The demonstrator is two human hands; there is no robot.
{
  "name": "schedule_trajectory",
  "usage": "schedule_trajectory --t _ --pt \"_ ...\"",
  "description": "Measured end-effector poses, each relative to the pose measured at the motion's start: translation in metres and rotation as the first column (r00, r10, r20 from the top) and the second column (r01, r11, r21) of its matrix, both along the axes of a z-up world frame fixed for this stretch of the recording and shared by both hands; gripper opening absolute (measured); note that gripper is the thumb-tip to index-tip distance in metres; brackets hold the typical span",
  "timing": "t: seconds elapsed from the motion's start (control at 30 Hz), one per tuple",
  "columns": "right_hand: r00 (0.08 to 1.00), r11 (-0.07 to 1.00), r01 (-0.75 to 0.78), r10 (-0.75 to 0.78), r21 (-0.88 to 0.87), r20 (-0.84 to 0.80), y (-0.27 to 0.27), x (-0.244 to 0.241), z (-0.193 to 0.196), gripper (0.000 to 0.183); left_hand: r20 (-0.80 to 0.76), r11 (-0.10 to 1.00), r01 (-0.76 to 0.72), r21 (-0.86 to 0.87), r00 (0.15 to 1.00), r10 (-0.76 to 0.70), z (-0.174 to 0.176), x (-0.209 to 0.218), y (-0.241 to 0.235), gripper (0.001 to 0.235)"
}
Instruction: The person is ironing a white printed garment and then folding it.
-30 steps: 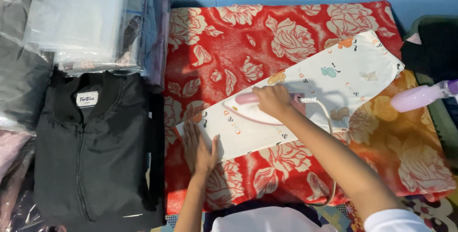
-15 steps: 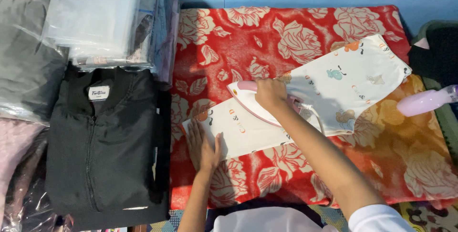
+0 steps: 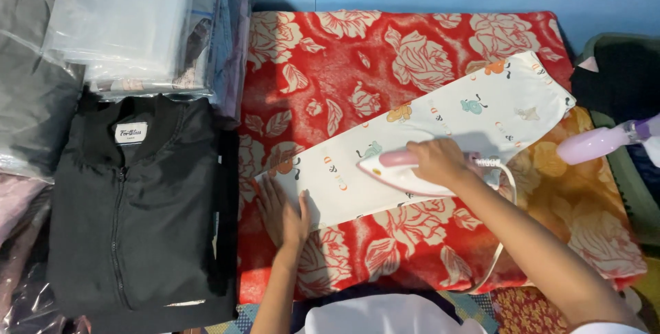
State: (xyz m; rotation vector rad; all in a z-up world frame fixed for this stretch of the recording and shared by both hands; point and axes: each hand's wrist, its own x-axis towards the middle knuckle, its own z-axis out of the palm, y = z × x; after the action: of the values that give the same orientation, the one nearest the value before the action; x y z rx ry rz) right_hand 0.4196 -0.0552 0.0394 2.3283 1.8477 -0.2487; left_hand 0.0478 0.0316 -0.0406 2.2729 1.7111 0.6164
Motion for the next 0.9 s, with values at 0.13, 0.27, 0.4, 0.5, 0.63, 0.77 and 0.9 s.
schedule_trajectory --t 0.13,0.27,0.4,0.5,0.63,0.77,0.9 --pt "0.986 0.991 -0.133 0.128 -0.035 -0.105 -0.038 -0.034 0.019 0.045 0.34 0.858 0.025 -0.512 0.924 0.176 0.036 0.005 0.0 0.067" --pt "1.0 1.0 0.026 -0.026 -0.018 -0.009 -0.03 -0.022 0.018 0.042 -0.492 0.937 0.137 -0.321 0.822 -0.289 -0.086 -0.037 -0.003 0.054" --pt "0.974 0.974 0.226 -0.226 -0.013 0.027 -0.017 -0.008 -0.001 0.037 0.071 0.903 -0.423 0.075 0.906 0.418 0.007 -0.003 -0.008 0.074" --pt "0.998 0.996 0.056 -0.057 -0.07 -0.013 -0.04 -0.035 -0.004 0.042 0.049 0.901 -0.423 -0.092 0.902 0.429 -0.039 -0.012 0.002 0.082" --pt "0.992 0.994 0.009 -0.023 -0.11 -0.127 -0.084 -0.069 -0.013 0.042 0.066 0.892 -0.413 -0.182 0.9 0.43 -0.003 -0.014 0.002 0.076" --pt "0.99 0.992 0.12 -0.122 -0.026 -0.073 -0.121 -0.078 0.009 0.039 0.426 0.957 -0.156 -0.244 0.869 0.251 0.024 -0.007 0.013 0.035" --pt "0.982 0.982 0.185 -0.186 0.03 0.036 -0.15 -0.085 0.041 0.043 0.29 0.983 -0.093 -0.158 0.947 0.136 0.081 0.0 0.026 0.028"
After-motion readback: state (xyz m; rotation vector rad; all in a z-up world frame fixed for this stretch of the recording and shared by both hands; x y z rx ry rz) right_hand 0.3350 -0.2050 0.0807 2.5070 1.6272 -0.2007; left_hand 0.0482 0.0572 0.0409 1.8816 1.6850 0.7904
